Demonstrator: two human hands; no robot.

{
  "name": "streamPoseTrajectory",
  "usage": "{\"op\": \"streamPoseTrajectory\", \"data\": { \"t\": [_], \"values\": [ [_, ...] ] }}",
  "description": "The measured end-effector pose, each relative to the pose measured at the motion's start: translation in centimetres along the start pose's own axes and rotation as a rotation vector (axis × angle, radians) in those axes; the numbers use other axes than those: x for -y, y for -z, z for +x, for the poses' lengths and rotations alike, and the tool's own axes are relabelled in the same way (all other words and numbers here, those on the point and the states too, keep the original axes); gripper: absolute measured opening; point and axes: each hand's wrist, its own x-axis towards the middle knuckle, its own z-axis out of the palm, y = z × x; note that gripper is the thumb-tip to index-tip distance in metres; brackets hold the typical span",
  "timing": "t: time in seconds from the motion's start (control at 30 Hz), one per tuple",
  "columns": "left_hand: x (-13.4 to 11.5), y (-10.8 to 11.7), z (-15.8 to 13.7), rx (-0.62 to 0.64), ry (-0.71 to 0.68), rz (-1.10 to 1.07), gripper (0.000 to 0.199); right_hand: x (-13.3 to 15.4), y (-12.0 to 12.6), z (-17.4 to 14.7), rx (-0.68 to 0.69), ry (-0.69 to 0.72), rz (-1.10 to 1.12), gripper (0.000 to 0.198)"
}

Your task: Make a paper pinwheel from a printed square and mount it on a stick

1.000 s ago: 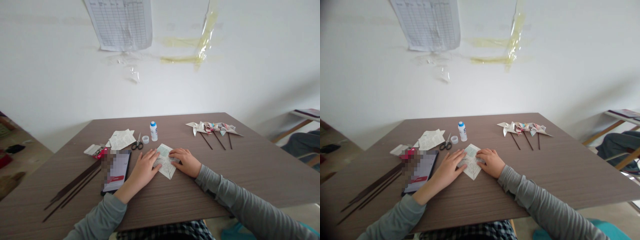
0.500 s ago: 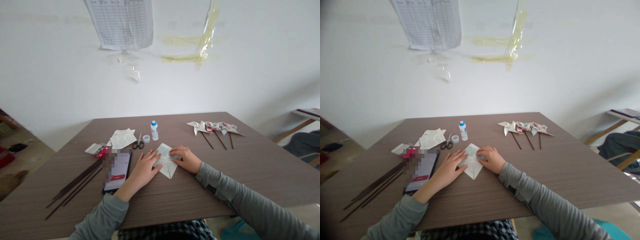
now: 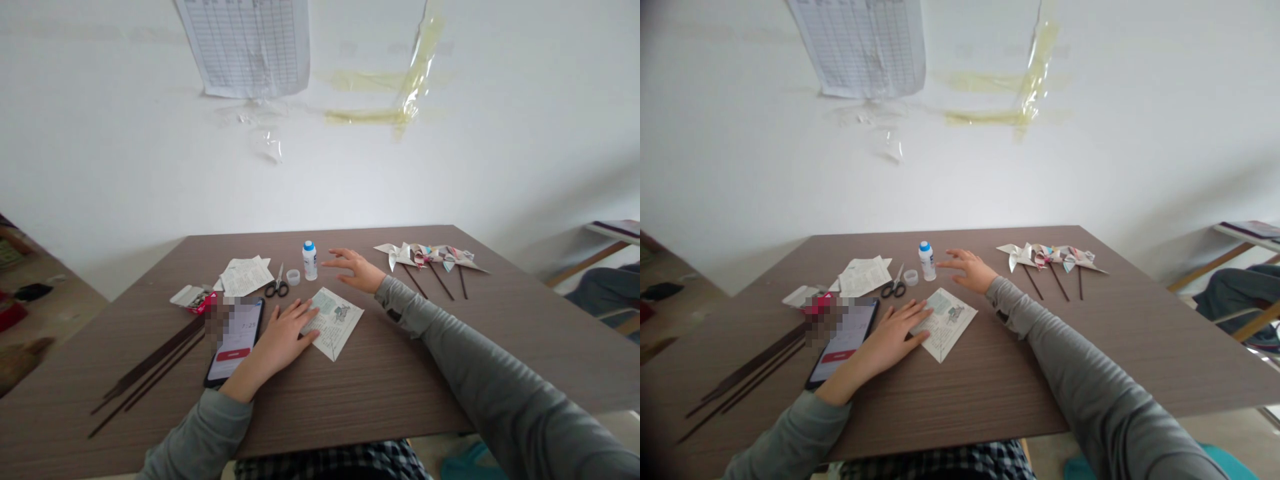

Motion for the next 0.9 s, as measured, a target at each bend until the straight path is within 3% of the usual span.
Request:
{"op": "streamPoseTrajectory", "data": {
  "t": [0.2, 0.47, 0.7, 0.9],
  "values": [
    [0.1, 0.8, -0.1, 0.05, 0.033, 0.035, 0.071, 0.5, -1.8, 2.3, 0.09, -0.042, -0.106, 0.082],
    [0.6, 0.7, -0.1, 0.019, 0.046, 0.013, 0.072, 0.1, -4.2, 3.6, 0.119, -0.016, -0.055, 0.095],
    [0.9, 0.5, 0.0, -0.001, 0.02, -0.021, 0.07, -0.8, -5.8, 4.2, 0.054, -0.017, 0.094, 0.095],
    [1.3, 0.2, 0.0, -0.025, -0.006, -0.019, 0.067, -1.3, -5.6, 4.3, -0.034, -0.032, 0.189, 0.091]
  ]
}}
